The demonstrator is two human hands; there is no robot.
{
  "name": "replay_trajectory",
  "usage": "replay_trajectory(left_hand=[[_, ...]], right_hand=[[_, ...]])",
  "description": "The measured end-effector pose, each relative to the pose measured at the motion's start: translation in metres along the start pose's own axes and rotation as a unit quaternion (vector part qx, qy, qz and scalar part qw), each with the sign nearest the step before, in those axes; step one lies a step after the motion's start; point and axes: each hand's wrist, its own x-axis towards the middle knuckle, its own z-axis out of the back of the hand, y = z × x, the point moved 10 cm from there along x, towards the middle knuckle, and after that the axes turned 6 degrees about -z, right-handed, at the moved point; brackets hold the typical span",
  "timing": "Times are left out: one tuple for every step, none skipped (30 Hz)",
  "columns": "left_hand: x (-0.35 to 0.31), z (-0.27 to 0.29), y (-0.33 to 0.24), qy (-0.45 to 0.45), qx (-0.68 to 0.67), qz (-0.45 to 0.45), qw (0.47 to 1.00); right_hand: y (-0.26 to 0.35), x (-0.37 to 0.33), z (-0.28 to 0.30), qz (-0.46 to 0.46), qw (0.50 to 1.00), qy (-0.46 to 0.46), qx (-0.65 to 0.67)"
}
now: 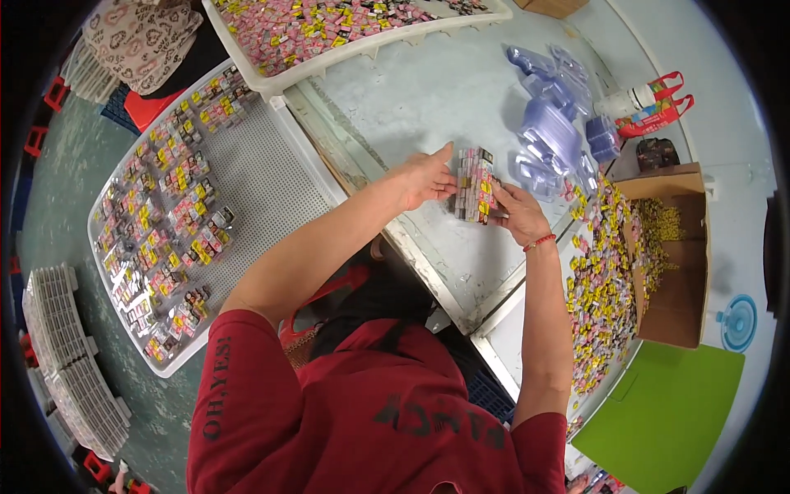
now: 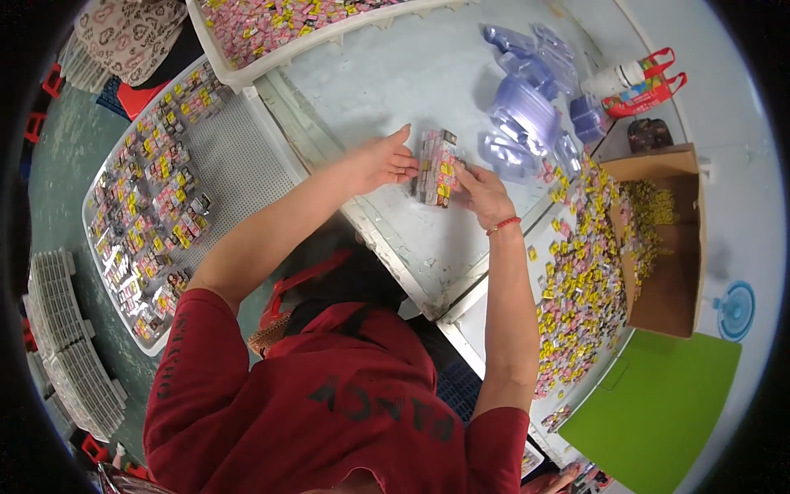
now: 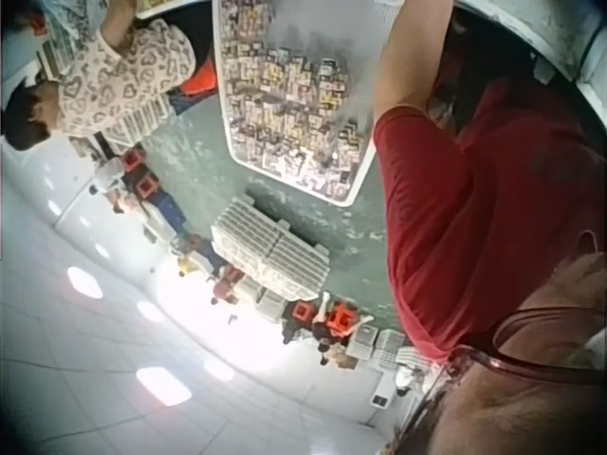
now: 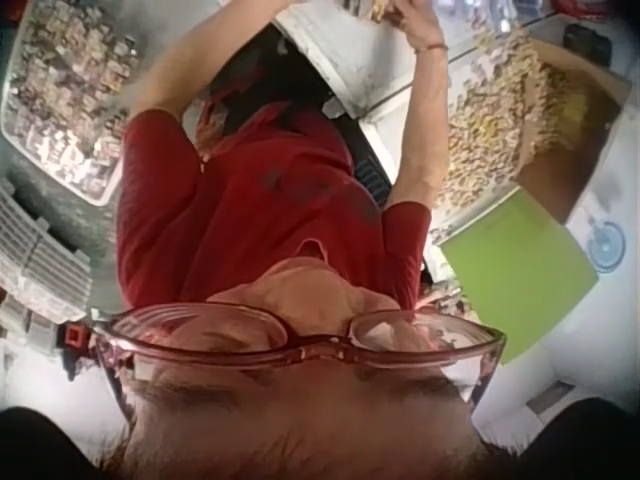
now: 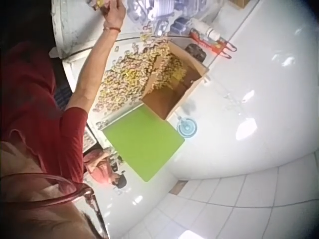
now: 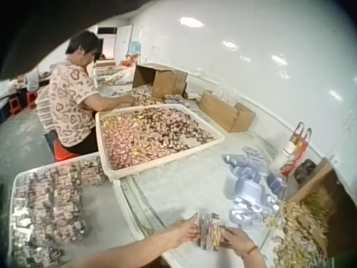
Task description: Sorting small packaged products and placing them into clear plastic sleeves and trays.
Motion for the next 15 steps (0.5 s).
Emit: replay_trajectory(left_hand=[[0.000, 0.000, -0.004, 0.002, 0.038, -0.017, 0.999], [-0.003, -0.001, -0.009, 0.001, 0.077, -0.034, 0.996], [-0.007, -0.002, -0.010, -0.003, 0.074, -0.036, 0.997], [-0.012, -0.007, -0.013, 0.005, 0.107, -0.042, 0.993], [-0.018, -0.011, -0.017, 0.010, 0.144, -0.047, 0.988], [-0.011, -0.012, -0.015, 0.029, 0.213, -0.075, 0.974], [-0.002, -0.010, -0.011, 0.039, 0.279, -0.098, 0.954], [-0.003, -0.016, -0.028, -0.032, 0.397, -0.154, 0.904], [-0.010, -0.016, -0.033, -0.080, 0.412, -0.191, 0.887], [-0.003, -0.024, -0.033, -0.079, 0.397, -0.204, 0.891], [-0.004, -0.028, -0.033, -0.067, 0.387, -0.197, 0.898], [-0.008, -0.028, -0.033, -0.057, 0.375, -0.189, 0.906], [-0.006, -0.019, -0.030, -0.082, 0.372, -0.186, 0.906], [-0.001, -0.013, -0.027, -0.108, 0.376, -0.200, 0.898], [-0.004, -0.007, -0.027, -0.128, 0.380, -0.212, 0.891]], right_hand=[[0.001, 0.001, -0.001, -0.001, 1.000, 0.000, -0.004], [0.000, 0.002, -0.002, -0.001, 1.000, 0.002, -0.006], [-0.001, 0.004, -0.004, 0.000, 1.000, 0.006, -0.007], [-0.005, 0.008, -0.002, 0.000, 1.000, 0.014, -0.010], [-0.008, 0.012, 0.002, 0.016, 0.999, 0.023, -0.038], [-0.009, 0.018, -0.003, 0.034, 0.996, 0.039, -0.068], [-0.002, 0.009, -0.010, 0.026, 0.998, 0.025, -0.053], [-0.011, 0.018, 0.009, 0.031, 0.997, 0.014, -0.074], [-0.005, 0.008, 0.001, 0.038, 0.998, 0.009, -0.055], [-0.008, 0.010, 0.007, 0.047, 0.998, 0.009, -0.042], [-0.011, 0.010, 0.013, 0.052, 0.998, 0.011, -0.047], [-0.008, 0.005, 0.007, 0.040, 0.998, -0.005, -0.050], [-0.007, 0.002, 0.002, 0.042, 0.998, -0.028, -0.049], [-0.006, 0.001, -0.007, 0.041, 0.998, -0.011, -0.054], [-0.005, 0.000, -0.009, 0.044, 0.997, -0.022, -0.063]])
